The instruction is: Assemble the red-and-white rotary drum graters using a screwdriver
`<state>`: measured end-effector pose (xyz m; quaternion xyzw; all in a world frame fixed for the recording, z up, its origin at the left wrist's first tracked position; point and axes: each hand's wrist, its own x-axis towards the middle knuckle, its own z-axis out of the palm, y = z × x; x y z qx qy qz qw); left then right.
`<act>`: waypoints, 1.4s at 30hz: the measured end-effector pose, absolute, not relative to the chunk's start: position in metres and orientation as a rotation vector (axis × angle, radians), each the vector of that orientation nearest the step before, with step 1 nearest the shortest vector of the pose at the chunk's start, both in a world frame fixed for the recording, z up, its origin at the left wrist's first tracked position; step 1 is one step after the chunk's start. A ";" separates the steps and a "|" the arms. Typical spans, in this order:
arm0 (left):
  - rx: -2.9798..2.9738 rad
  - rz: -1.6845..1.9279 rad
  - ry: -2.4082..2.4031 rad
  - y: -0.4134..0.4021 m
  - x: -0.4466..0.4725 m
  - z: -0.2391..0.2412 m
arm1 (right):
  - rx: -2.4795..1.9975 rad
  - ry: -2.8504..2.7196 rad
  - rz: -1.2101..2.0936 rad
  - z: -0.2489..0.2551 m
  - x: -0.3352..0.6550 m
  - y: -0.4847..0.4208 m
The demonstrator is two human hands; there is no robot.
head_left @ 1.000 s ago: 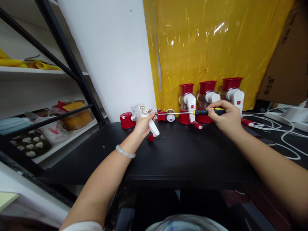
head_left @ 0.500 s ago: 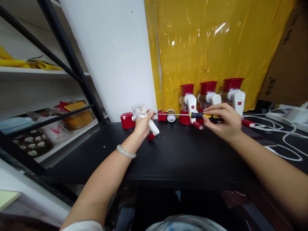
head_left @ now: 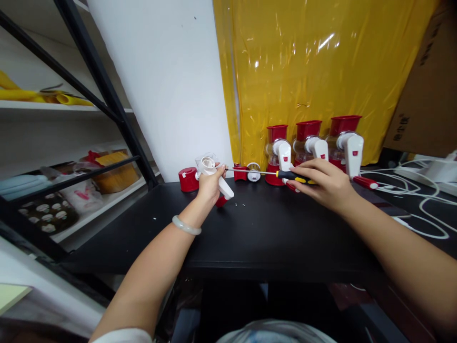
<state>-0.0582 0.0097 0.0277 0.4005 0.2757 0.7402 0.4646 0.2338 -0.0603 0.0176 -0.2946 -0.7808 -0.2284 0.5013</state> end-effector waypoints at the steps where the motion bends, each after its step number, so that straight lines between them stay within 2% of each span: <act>1: 0.985 1.825 0.682 0.010 -0.059 0.027 | -0.729 -1.910 -0.565 0.017 0.234 -0.060; 6: 1.000 1.837 0.679 0.011 -0.059 0.028 | -0.794 -1.941 -0.631 0.015 0.233 -0.060; 16: 0.968 1.740 0.680 0.011 -0.062 0.031 | -0.839 -1.841 -0.562 0.019 0.239 -0.058; 25: 1.304 1.824 0.877 0.017 -0.070 0.032 | -0.812 -1.671 -0.428 0.029 0.240 -0.065; 42: 1.505 1.651 0.812 0.009 -0.065 0.031 | -0.725 -1.739 -0.545 0.027 0.241 -0.060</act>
